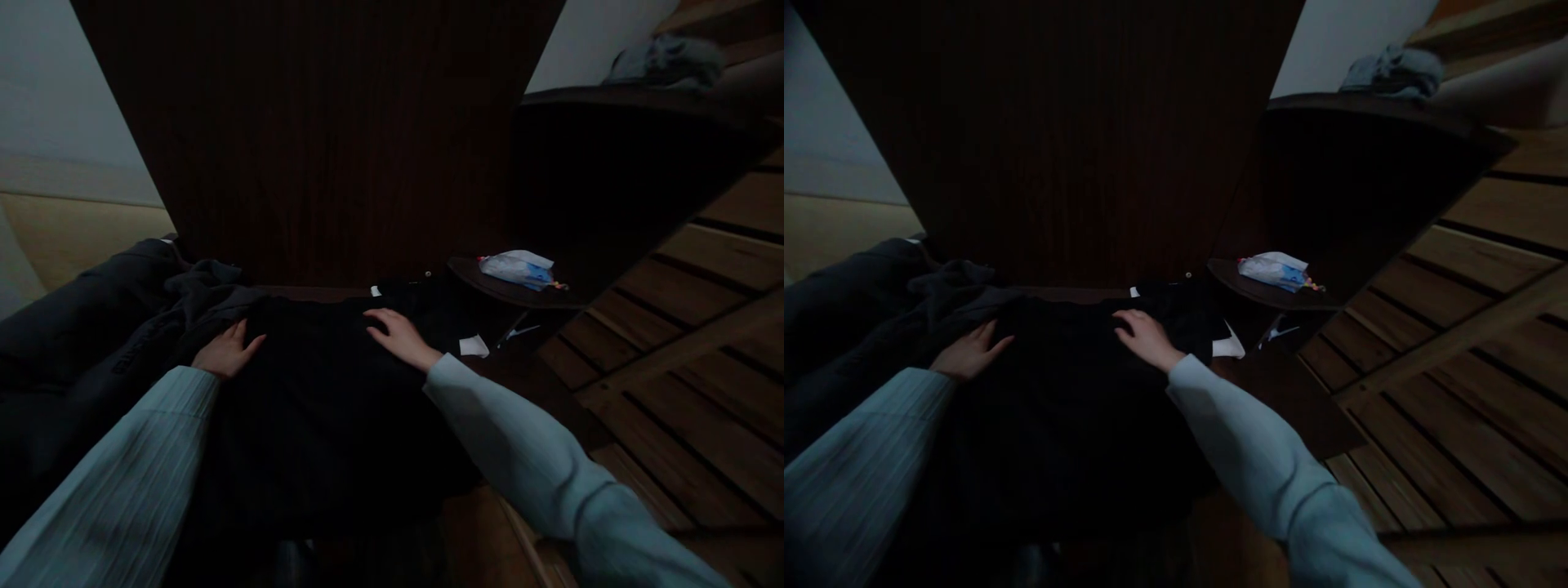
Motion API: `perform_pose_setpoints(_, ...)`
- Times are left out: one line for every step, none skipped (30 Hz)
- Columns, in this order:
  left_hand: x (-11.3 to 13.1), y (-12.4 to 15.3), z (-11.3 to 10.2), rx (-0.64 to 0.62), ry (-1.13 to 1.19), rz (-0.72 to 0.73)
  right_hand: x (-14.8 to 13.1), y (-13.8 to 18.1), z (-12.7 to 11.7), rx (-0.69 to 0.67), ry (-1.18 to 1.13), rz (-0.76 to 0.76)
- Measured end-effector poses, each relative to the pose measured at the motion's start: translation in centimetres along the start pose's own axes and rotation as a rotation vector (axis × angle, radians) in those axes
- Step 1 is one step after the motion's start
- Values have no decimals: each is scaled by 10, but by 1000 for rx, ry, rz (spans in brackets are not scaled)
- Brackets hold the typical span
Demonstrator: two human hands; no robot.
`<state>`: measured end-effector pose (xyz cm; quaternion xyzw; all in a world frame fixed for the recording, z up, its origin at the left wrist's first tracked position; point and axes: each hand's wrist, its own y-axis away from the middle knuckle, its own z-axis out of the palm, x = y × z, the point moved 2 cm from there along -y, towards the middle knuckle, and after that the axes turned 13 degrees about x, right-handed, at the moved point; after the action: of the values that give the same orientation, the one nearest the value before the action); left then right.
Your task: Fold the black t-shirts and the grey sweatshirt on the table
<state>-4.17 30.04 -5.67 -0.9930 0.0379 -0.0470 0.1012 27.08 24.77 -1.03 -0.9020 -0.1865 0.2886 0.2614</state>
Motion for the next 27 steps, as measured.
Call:
perform_pose_setpoints(2, 1, -2, -2, 1, 3, 23, 5, -20, 53, 49, 85)
perform_pose_setpoints(3, 2, -4, -5, 5, 6, 45, 10, -40, 92, 98, 177)
perform_pose_setpoints(4, 2, -5, -8, 9, 7, 67, 16, -57, 119, 145, 277)
perform_pose_setpoints(5, 3, -6, -12, 13, 7, 87, 22, -72, 141, 183, 379)
perform_pose_setpoints(6, 3, -7, -16, 15, 6, 105, 28, -85, 171, 207, 478)
perform_pose_setpoints(7, 4, -8, -22, 14, 5, 119, 33, -95, 185, 200, 582)
perform_pose_setpoints(8, 4, -8, -26, 8, 1, 130, 36, -101, 180, 159, 673)
perform_pose_setpoints(10, 4, -8, -30, -2, -2, 138, 38, -105, 168, 103, 735)
perform_pose_setpoints(11, 5, -8, -35, -13, -5, 144, 38, -106, 155, 44, 769)
perform_pose_setpoints(14, 5, -9, -41, -26, -11, 147, 36, -105, 147, -1, 770)
perform_pose_setpoints(16, 6, -9, -44, -39, -15, 148, 32, -104, 143, -26, 742)
perform_pose_setpoints(19, 6, -9, -43, -51, -17, 149, 27, -102, 142, -32, 701)
perform_pose_setpoints(22, 7, -9, -38, -62, -15, 150, 21, -100, 135, -24, 661)
perform_pose_setpoints(24, 7, -9, -32, -72, -12, 151, 15, -97, 115, -8, 629)
perform_pose_setpoints(27, 7, -8, -21, -81, -10, 153, 10, -94, 81, 11, 612)
perform_pose_setpoints(29, 7, -8, -10, -89, -6, 155, 5, -92, 41, 31, 610)
perform_pose_setpoints(31, 7, -8, 3, -94, -1, 157, 2, -91, 7, 51, 619)
perform_pose_setpoints(32, 7, -8, 15, -97, 5, 159, 0, -90, -20, 68, 631)
perform_pose_setpoints(33, 7, -8, 30, -97, 9, 161, -1, -90, -36, 78, 641)
perform_pose_setpoints(33, 7, -8, 42, -95, 12, 162, -1, -91, -41, 77, 648)
perform_pose_setpoints(33, 7, -7, 52, -89, 14, 162, 0, -92, -40, 65, 653)
perform_pose_setpoints(33, 7, -7, 55, -82, 13, 162, 2, -94, -32, 49, 657)
perform_pose_setpoints(32, 7, -6, 59, -71, 12, 161, 4, -97, -19, 33, 661)
perform_pose_setpoints(31, 7, -5, 63, -58, 12, 160, 6, -100, 3, 18, 665)
perform_pose_setpoints(31, 7, -4, 72, -45, 13, 159, 7, -104, 34, 5, 669)
perform_pose_setpoints(30, 7, -3, 87, -33, 15, 158, 7, -109, 73, -3, 674)
perform_pose_setpoints(30, 7, -2, 108, -23, 16, 158, 6, -114, 113, -7, 679)
